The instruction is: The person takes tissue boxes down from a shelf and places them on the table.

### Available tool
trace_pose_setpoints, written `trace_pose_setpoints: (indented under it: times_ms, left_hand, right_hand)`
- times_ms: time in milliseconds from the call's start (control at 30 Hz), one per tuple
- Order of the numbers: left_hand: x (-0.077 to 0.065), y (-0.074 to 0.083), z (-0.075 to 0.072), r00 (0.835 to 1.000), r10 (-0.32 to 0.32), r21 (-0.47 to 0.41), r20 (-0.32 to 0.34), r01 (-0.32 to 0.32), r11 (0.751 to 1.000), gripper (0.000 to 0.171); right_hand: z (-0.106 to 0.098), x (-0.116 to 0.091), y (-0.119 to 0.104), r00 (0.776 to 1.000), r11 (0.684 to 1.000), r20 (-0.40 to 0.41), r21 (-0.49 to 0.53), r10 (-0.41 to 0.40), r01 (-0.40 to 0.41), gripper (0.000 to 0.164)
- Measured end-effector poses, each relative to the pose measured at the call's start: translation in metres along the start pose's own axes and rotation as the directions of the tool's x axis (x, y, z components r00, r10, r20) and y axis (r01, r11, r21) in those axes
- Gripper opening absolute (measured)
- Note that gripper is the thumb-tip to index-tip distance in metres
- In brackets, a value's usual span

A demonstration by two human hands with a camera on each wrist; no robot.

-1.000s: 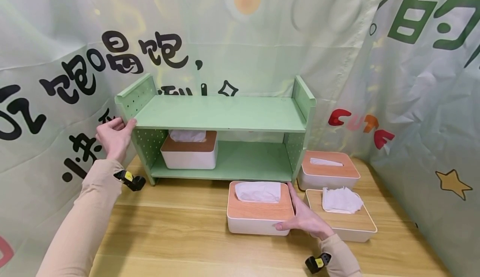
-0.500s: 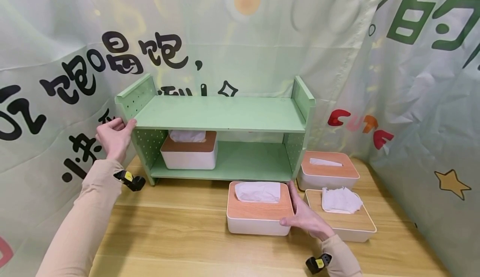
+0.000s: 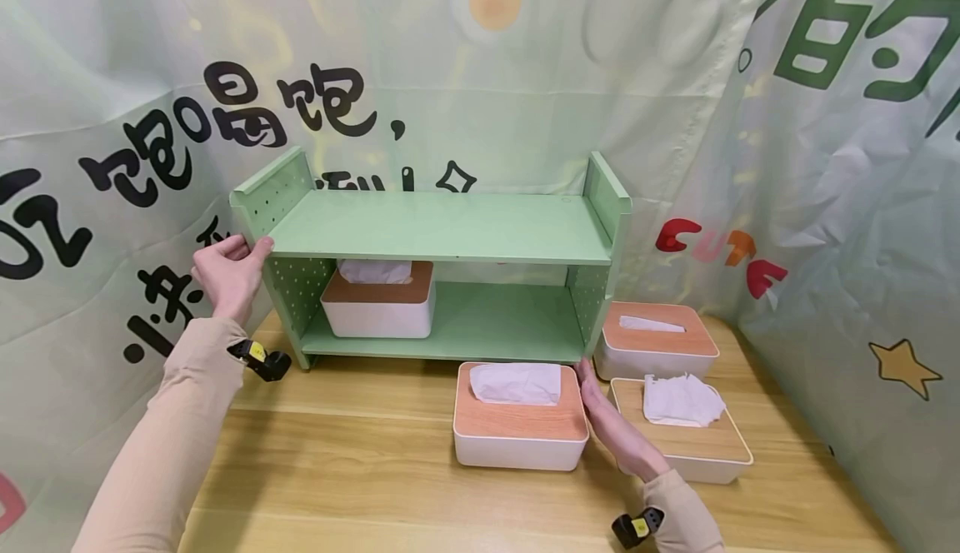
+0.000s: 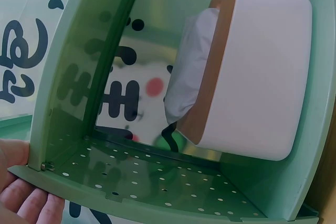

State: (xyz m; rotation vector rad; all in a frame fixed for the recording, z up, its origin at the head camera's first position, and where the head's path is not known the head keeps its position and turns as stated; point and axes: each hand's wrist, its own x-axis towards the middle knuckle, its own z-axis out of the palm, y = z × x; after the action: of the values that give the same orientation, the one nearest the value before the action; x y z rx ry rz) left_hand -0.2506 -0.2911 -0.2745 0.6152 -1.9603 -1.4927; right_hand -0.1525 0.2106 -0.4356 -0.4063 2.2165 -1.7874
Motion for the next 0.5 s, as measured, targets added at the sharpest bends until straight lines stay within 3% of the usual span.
trace_pose_setpoints:
  times_ms: [133, 267, 400, 500]
  left_hand:
    - [0.000, 0.000, 0.000, 1.000, -0.003, -0.002, 0.001, 0.003, 1.000, 0.051]
    - [0.000, 0.000, 0.000, 1.000, 0.002, 0.014, 0.002, -0.002, 1.000, 0.050]
    - [0.000, -0.001, 0.000, 1.000, 0.007, 0.010, 0.005, -0.007, 1.000, 0.049]
    - [0.000, 0.000, -0.001, 1.000, 0.009, 0.006, 0.009, -0.009, 1.000, 0.049]
  right_hand:
    - [0.004, 0.004, -0.001, 0.994, 1.000, -0.110, -0.009, -0.011, 0.010, 0.067]
    - [0.008, 0.007, -0.001, 0.970, 0.996, -0.225, -0.036, -0.087, 0.081, 0.061]
    - [0.009, 0.009, -0.005, 0.933, 0.975, -0.288, -0.106, -0.217, 0.194, 0.051]
    - [0.008, 0.014, -0.015, 0.891, 0.933, -0.285, -0.173, -0.354, 0.315, 0.048]
